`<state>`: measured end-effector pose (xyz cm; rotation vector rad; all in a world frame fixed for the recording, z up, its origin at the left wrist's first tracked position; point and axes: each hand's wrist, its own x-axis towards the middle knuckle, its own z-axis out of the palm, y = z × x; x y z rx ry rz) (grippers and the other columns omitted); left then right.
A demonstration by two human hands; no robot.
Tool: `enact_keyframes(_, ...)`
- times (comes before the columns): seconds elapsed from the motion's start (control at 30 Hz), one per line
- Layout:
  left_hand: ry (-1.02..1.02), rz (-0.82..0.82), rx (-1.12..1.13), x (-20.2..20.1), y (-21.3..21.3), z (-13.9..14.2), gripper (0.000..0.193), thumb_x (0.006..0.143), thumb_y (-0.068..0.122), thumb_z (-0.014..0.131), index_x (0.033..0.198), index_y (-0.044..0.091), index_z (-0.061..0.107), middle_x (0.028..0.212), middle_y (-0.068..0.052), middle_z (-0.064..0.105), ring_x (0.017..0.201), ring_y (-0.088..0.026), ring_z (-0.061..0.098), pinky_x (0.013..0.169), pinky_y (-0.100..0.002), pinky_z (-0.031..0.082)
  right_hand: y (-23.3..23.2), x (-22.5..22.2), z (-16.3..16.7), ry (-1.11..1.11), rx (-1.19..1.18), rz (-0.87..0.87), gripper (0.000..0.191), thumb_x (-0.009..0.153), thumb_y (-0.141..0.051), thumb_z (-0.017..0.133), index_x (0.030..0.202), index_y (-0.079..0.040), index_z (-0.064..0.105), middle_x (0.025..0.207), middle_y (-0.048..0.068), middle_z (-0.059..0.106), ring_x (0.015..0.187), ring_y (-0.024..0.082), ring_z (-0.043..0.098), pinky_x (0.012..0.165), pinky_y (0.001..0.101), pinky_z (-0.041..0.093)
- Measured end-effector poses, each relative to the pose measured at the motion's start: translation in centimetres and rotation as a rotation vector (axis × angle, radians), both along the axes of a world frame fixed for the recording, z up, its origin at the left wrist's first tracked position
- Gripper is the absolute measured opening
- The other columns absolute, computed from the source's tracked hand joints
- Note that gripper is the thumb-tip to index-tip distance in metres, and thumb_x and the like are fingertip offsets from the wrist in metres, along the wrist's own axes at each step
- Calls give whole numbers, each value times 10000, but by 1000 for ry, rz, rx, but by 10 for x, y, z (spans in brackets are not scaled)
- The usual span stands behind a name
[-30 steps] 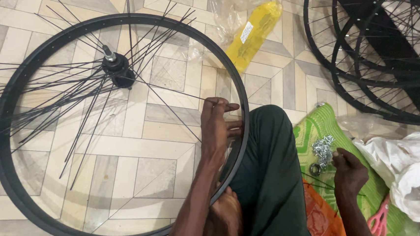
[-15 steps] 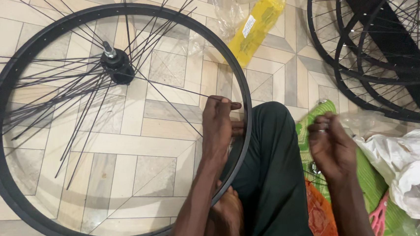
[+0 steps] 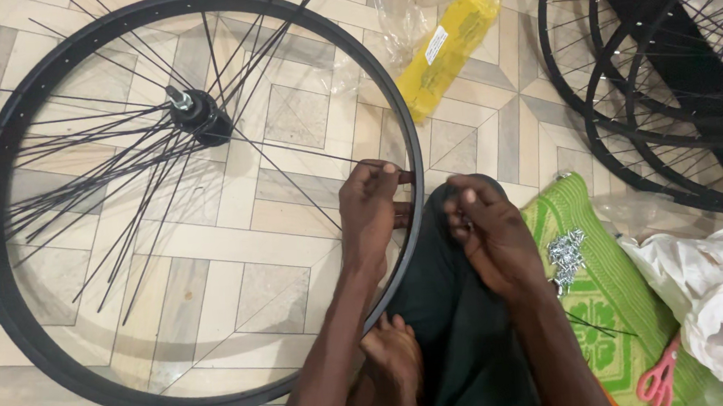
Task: The person assembles a bicycle wheel by inserting spokes into the hub and attaching them to the rim with nipples. They handle the hub, spokes, rim, and a small bag of nipples, working on the floor.
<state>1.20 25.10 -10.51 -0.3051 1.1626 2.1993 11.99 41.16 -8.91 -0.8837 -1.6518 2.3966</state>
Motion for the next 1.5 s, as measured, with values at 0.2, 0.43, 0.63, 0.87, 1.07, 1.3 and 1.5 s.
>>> enact_keyframes(0.2, -16, -22, -23, -7, -15, 7, 192, 944, 180, 665, 1022, 5, 676, 923, -114, 735, 586, -178, 697, 499, -281, 528, -21, -31, -12, 52, -42, -26, 175, 1039, -225, 630, 1096, -63, 600, 971, 54, 674, 837, 120, 609, 730, 250, 511)
enact_keyframes(0.43, 23, 38, -117, -20, -23, 25, 222, 909, 173, 700, 1025, -14, 673, 877, -120, 733, 582, -184, 684, 495, -288, 535, -33, -60, -26, 217, -103, 127, 63, 1011, -61, 665, 1048, -71, 615, 993, 41, 660, 901, 129, 636, 810, 278, 542)
enact_keyframes(0.63, 75, 31, -136, -19, -21, 24, 215, 899, 171, 671, 1020, -7, 665, 883, -126, 748, 587, -199, 716, 479, -281, 529, -26, -75, -30, 251, -147, 139, 97, 1003, -40, 661, 1098, -21, 661, 977, 61, 684, 852, 144, 626, 760, 297, 532)
enact_keyframes(0.87, 101, 79, -155, -16, -15, 13, 182, 904, 155, 659, 1007, 4, 665, 910, -138, 733, 577, -222, 702, 445, -295, 502, -16, -77, -37, 240, -187, 153, 94, 964, -32, 664, 1055, -42, 685, 960, 36, 691, 871, 126, 638, 812, 285, 529)
enact_keyframes(1.07, 88, 65, -190, -14, -16, 11, 165, 894, 127, 644, 1000, 2, 670, 914, -147, 747, 573, -218, 713, 453, -289, 524, -16, -81, -37, 240, -151, 190, 67, 948, -51, 683, 1011, -50, 705, 923, 20, 699, 833, 109, 626, 769, 268, 501)
enact_keyframes(1.3, 43, 70, -132, -15, -16, 8, 168, 875, 97, 665, 999, -18, 672, 880, -170, 744, 548, -243, 701, 410, -287, 497, -10, -81, -42, 184, -109, 201, 64, 928, -52, 716, 989, -36, 718, 887, 30, 696, 793, 110, 599, 732, 266, 479)
enact_keyframes(1.5, 17, 19, -161, -23, -24, 9, 190, 872, 96, 669, 1018, -24, 685, 876, -173, 739, 588, -253, 727, 431, -287, 515, -18, -91, -29, 108, 3, 253, 81, 947, -133, 699, 981, -62, 679, 802, 21, 639, 709, 102, 546, 635, 260, 414)
